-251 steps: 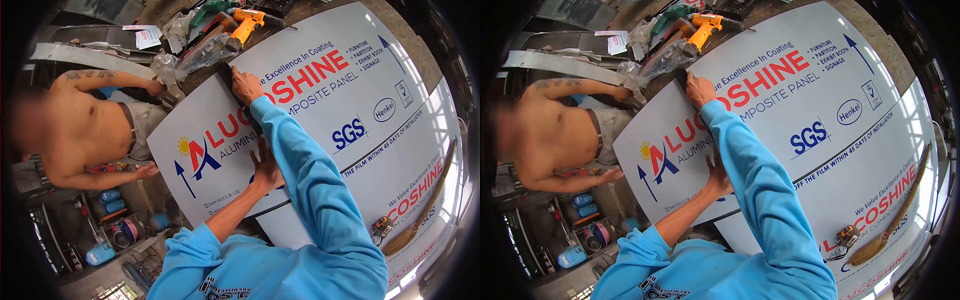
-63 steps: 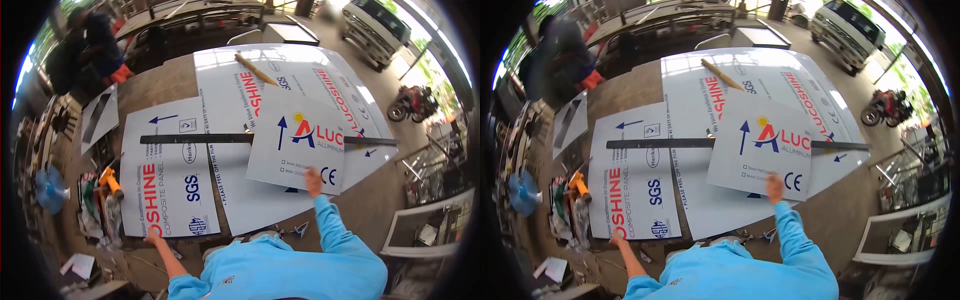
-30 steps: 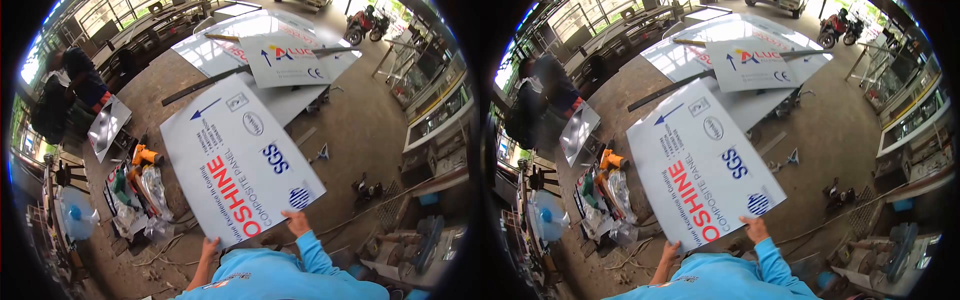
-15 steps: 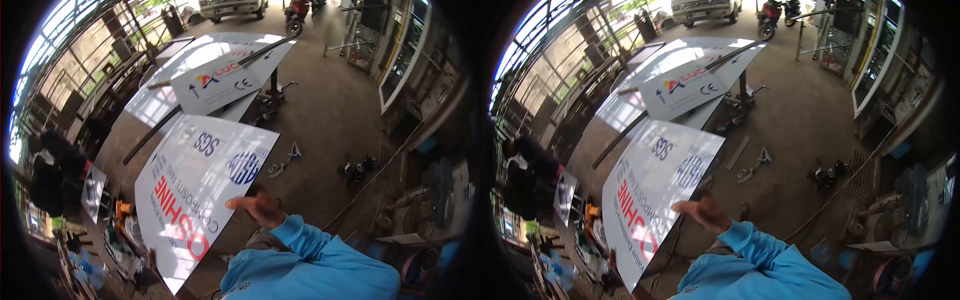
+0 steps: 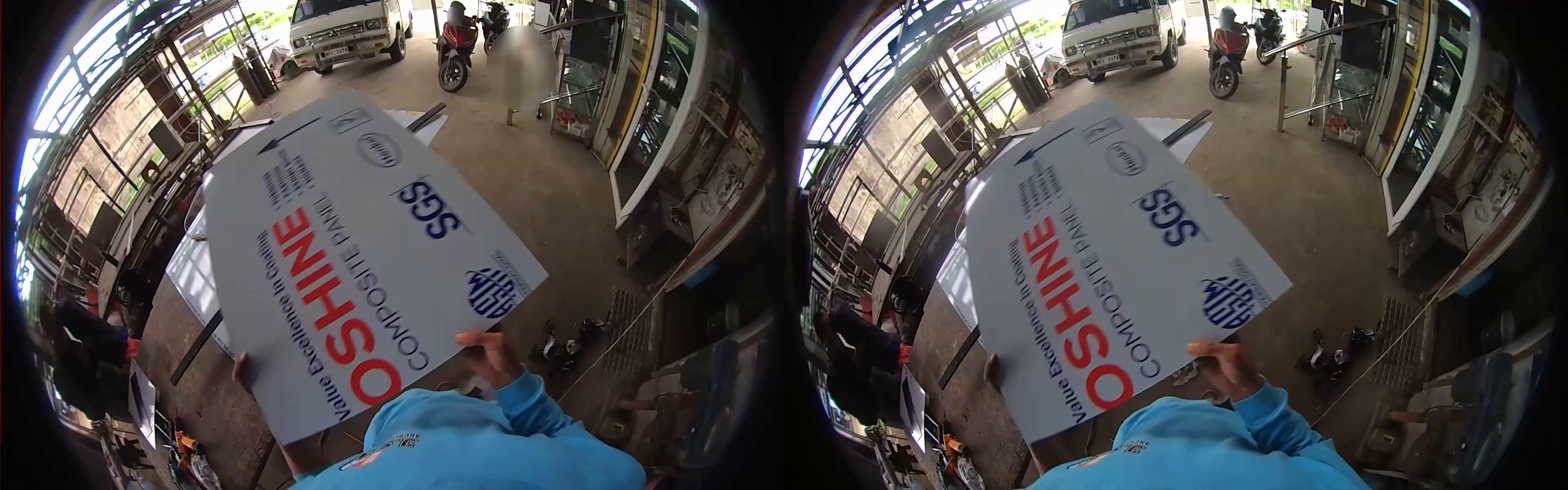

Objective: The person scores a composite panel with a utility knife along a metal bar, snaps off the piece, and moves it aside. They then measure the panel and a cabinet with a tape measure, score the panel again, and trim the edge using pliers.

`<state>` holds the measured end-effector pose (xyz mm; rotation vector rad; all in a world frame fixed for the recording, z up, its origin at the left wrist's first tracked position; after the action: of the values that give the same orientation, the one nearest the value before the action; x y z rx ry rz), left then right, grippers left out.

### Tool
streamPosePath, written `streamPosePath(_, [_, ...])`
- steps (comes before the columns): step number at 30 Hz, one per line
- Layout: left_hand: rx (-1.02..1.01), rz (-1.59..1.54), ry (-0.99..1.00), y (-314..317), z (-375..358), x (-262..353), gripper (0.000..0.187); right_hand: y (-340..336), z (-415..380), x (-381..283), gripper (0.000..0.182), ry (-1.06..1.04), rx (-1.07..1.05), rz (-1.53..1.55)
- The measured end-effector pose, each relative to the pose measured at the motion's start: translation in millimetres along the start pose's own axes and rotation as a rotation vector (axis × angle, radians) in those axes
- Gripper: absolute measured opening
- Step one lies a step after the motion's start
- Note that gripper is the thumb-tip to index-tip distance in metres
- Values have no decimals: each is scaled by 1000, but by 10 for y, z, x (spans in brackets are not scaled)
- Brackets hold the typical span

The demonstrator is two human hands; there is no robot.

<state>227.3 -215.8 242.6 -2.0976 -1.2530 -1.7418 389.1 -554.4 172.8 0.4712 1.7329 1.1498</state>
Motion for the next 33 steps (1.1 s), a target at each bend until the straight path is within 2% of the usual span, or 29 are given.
streamPosePath(5, [-319,-25,-117,2262,1750,-468,32,-1128,854,-1337,45,-321,239,345])
streamPosePath(7, [-296,355,169,3480,2296,-600,34,-1537,1136,-1889,53,-485,287,309])
streamPosePath(9, [-410,251,-412,4584,2965,-1037,36,-2333,1411,-2335,52,-525,485,370])
streamPosePath(11, [-552,261,-570,5618,3611,-1772,38,-2613,1758,-2921,52,-544,535,302])
streamPosePath(12, [-614,303,-557,6092,3912,-2071,41,-2685,1973,-3148,52,-581,574,263])
streamPosePath(13, [-627,189,-639,6564,3931,-2134,46,-2806,2177,-3385,50,-523,623,392])
streamPosePath(14, [-720,96,-734,6921,4111,-2333,50,-3143,2256,-3640,47,-551,680,357])
streamPosePath(15, [-705,59,-788,7096,4220,-2537,50,-3392,2216,-3862,44,-577,744,297])
streamPosePath(17, [-777,-95,-900,7772,4616,-2814,47,-3371,2594,-4455,45,-558,849,207])
streamPosePath(18, [-735,-72,-913,8020,4845,-2962,44,-3344,2823,-4695,46,-535,935,162])
streamPosePath(19, [-728,-108,-903,8273,5164,-3339,41,-3269,3103,-4953,46,-528,932,138])
streamPosePath(21, [-679,-135,-1025,8739,5615,-3615,23,-3168,3544,-5344,39,-282,1098,-163])
streamPosePath(22, [-659,-114,-1063,8971,5902,-3782,21,-3409,3733,-5586,32,-236,1076,-286])
streamPosePath(23, [-639,-97,-1088,9221,6210,-3923,20,-3647,3920,-5827,34,-190,1055,-409])
streamPosePath(25, [-601,-41,-1070,9629,6767,-3930,19,-3771,4663,-6258,34,10,1141,-1065])
streamPosePath(28, [-608,-14,-1079,10306,7793,-3986,18,-3745,6080,-6574,35,457,1112,-1961])
streamPosePath(31, [-520,30,-1099,10914,8544,-3985,24,-3644,7328,-6826,36,681,992,-2277])
streamPosePath(33, [-431,112,-967,11132,9277,-3674,28,-3785,8308,-6962,35,584,810,-2402])
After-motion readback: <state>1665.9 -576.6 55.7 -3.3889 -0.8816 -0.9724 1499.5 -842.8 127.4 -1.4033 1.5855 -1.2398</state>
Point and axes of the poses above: each hand's wrist, its own z-axis towards the middle knuckle, its own y-axis out of the palm, x = y × z, the point moved 5 cm from there along z, towards the middle knuckle, and after that the axes turned 13 degrees about -y, right-handed, at the moved point
